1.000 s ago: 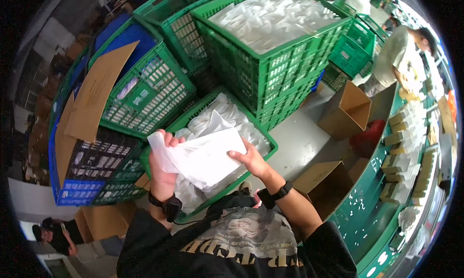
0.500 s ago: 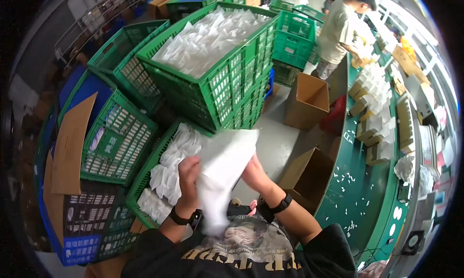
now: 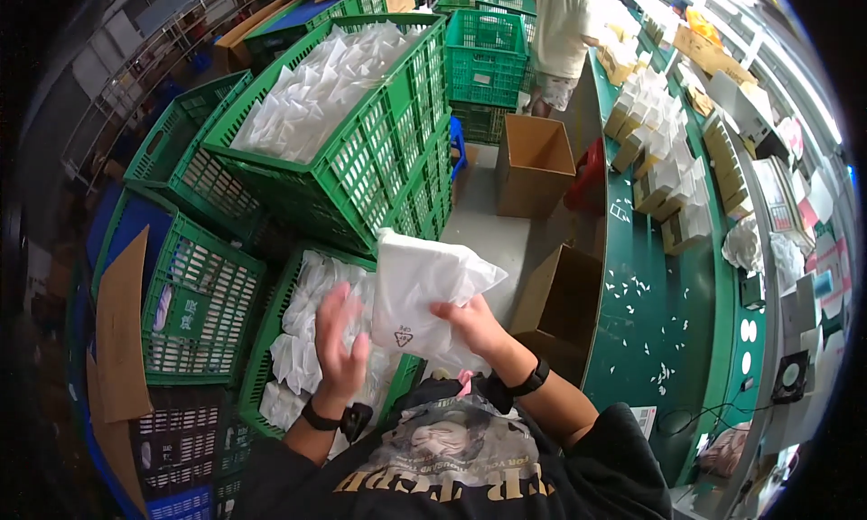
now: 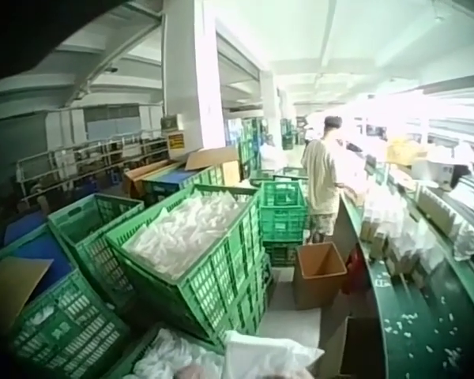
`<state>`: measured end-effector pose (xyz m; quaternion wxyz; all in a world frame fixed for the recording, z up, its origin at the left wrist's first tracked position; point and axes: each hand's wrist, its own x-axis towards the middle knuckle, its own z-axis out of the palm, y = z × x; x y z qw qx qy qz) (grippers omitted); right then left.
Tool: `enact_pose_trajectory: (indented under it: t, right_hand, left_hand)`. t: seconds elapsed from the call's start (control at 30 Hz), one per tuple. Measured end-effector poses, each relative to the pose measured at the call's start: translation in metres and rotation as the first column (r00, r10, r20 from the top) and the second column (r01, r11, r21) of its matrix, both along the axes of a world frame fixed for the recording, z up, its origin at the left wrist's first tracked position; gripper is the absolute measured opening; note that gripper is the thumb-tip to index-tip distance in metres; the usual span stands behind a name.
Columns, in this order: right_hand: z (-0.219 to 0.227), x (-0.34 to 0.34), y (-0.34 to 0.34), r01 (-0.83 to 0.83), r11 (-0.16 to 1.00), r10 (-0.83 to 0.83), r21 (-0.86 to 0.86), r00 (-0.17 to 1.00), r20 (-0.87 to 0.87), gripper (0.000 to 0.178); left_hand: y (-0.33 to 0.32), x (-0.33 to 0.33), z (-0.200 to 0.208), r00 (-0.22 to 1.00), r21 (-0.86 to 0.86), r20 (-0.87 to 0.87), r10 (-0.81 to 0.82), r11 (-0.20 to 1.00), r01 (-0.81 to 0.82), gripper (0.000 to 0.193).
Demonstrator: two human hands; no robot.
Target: The person seals a cardboard box using a tape dispenser, then picks up a white bag and places a white box into it before folding the bag.
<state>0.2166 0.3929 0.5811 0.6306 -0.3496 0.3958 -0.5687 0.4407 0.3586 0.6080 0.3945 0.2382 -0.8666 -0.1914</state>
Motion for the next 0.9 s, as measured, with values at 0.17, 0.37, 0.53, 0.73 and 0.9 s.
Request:
enact_pose_trajectory:
  t: [0.17,0.37,0.53,0.73,0.9]
  right_hand:
    - [-0.007,0.002,0.009,-0.004,0.999,0.001,0.043,0.997,0.076,0.052]
    - [-0.034,-0.014,0.011,-0.031,0.999,0.032,0.006,0.995,-0.093,0.057]
    - [-0.056,-0.045,0.040,-0.103,0.994,0.107,0.032,0.936,-0.337,0.061]
    - [-0.076,-0.132,0.088,0.033,0.971,0.091,0.239,0.867,-0.489,0.046]
    - [-0.060,-0.187,0.101,0.291,0.905,-0.170,0.309,0.916,-0.364,0.031]
  left_hand:
    - [0.001,-0.035,0.007,0.927,0.753,-0.324,0.189,0.645,0.131,0.067]
    - [-0.019,-0.050,-0.055,0.818,0.873,-0.464,0.340,0.334,0.356,0.058]
    - [-0.023,-0.089,-0.074,0.831,0.900,-0.404,0.382,0.329,0.286,0.053]
    - [-0.074,-0.162,-0.137,0.926,0.889,-0.249,0.285,-0.312,0.335,0.048]
    - [-0.089,-0.256,-0.193,0.946,0.773,-0.323,-0.020,-0.582,0.251,0.047]
